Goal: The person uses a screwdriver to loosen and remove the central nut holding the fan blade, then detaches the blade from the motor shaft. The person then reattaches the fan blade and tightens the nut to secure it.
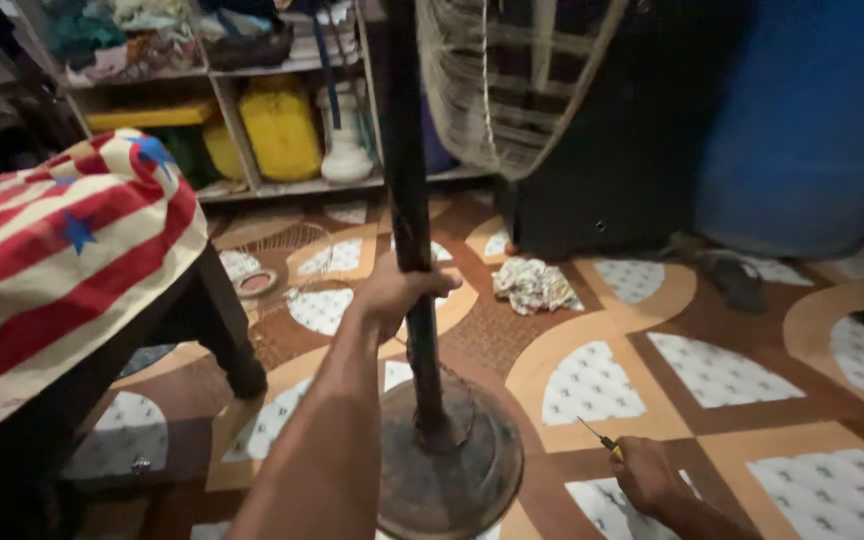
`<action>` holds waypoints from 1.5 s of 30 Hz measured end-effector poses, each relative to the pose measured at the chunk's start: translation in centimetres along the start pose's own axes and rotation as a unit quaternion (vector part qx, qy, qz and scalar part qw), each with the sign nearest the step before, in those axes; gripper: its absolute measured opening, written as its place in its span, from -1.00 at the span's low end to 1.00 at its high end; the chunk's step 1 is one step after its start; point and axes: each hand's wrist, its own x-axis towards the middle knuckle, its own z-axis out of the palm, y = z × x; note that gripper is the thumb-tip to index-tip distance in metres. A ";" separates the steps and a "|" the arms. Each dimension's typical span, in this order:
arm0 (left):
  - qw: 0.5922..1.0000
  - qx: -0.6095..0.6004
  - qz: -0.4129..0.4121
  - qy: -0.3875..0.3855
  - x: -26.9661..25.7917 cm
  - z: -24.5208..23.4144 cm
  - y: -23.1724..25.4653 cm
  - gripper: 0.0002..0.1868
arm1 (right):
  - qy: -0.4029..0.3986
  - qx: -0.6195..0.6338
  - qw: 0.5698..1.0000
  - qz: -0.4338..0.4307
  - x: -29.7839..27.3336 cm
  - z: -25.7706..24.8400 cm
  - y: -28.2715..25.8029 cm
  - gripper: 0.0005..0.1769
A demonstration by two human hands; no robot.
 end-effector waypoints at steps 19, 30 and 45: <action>0.965 0.123 0.020 0.231 -0.7 4.4 1.9 -0.70 | 0.037 0.227 0.973 -0.017 8.2 -9.9 -5.1 -0.78; 0.998 -0.042 -0.053 0.008 -2.1 7.1 3.8 -0.87 | 0.193 0.405 0.887 0.108 7.2 -15.5 -9.5 -0.75; 0.967 -0.016 0.057 0.246 -0.3 5.6 -1.5 -0.53 | 0.159 0.461 0.873 -0.007 2.0 -27.8 -18.1 -0.71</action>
